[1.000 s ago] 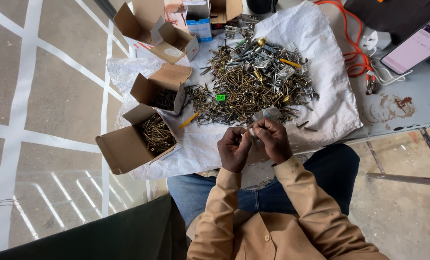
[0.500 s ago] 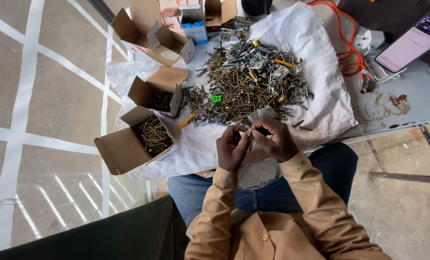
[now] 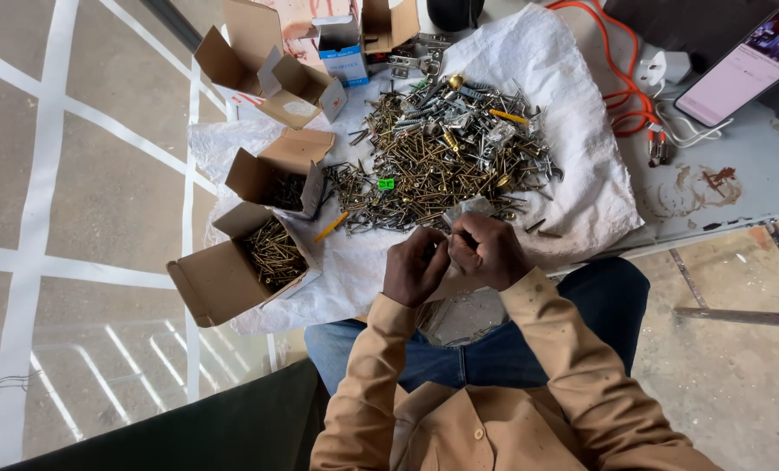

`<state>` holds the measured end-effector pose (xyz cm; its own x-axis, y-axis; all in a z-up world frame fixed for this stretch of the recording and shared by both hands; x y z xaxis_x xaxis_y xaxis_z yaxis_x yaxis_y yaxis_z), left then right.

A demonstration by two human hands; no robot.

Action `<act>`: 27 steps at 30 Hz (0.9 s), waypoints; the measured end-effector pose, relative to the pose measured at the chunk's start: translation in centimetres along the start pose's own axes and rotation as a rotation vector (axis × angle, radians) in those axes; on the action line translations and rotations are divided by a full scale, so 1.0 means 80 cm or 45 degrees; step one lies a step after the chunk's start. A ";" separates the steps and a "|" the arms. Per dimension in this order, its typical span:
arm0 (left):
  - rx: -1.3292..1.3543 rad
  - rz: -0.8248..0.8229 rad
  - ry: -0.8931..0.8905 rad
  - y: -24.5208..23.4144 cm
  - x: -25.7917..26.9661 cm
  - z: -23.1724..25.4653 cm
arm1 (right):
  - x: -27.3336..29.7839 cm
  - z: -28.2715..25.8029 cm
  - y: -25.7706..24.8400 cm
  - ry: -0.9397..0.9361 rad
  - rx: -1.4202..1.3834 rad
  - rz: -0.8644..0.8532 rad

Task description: Sorting a pile of mixed screws, nails, and hardware into separate cardboard boxes

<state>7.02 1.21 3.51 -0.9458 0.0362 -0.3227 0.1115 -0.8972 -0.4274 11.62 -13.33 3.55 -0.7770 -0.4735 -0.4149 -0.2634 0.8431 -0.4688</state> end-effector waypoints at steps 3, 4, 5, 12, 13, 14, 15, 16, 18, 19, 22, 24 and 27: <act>0.146 0.048 -0.095 0.004 0.001 -0.012 | 0.002 0.002 0.000 0.022 -0.033 0.086; 0.147 0.042 -0.103 0.005 -0.001 -0.013 | 0.001 0.004 0.001 0.032 -0.036 0.085; 0.136 0.049 -0.094 0.005 -0.003 -0.013 | 0.000 0.007 0.001 0.041 -0.056 0.109; 0.225 0.099 -0.152 0.004 0.009 -0.014 | 0.020 0.045 0.001 0.309 -0.120 0.231; 0.223 0.095 -0.149 -0.002 0.000 -0.015 | 0.008 0.040 -0.003 0.309 -0.121 0.236; 0.234 0.104 -0.117 -0.005 0.000 -0.010 | 0.008 0.034 -0.006 0.328 -0.225 0.240; 0.245 0.114 -0.085 -0.009 0.001 -0.005 | 0.008 0.028 -0.010 0.346 -0.329 0.246; 0.250 0.118 -0.087 -0.008 0.001 -0.001 | 0.014 0.029 -0.008 0.347 -0.325 0.241; 0.292 0.202 -0.060 -0.017 -0.006 0.010 | 0.017 0.035 -0.006 0.387 -0.430 0.271; 0.289 0.210 -0.041 -0.019 -0.012 0.014 | 0.011 0.035 -0.007 0.367 -0.426 0.273; 0.347 0.246 -0.043 -0.016 -0.006 0.014 | 0.015 0.030 0.001 0.236 -0.636 0.263; 0.329 0.248 -0.013 -0.005 -0.003 -0.001 | 0.016 0.033 0.002 0.163 -0.719 0.294; 0.315 0.232 -0.002 -0.003 -0.010 0.015 | 0.031 0.053 0.007 0.157 -0.835 0.343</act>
<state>7.42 0.92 4.87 -0.9176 -0.1359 -0.3736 0.2020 -0.9688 -0.1438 11.92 -15.10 -1.06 -0.9122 -0.2274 -0.3408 -0.3121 0.9246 0.2185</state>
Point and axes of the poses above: each hand's wrist, its own x-axis away from the middle knuckle, its own y-axis out of the palm, z = x × y, the point moved 6 cm from there along -x, towards the middle knuckle, and after that the axes turned 5 degrees about -z, right-handed, at the moved point
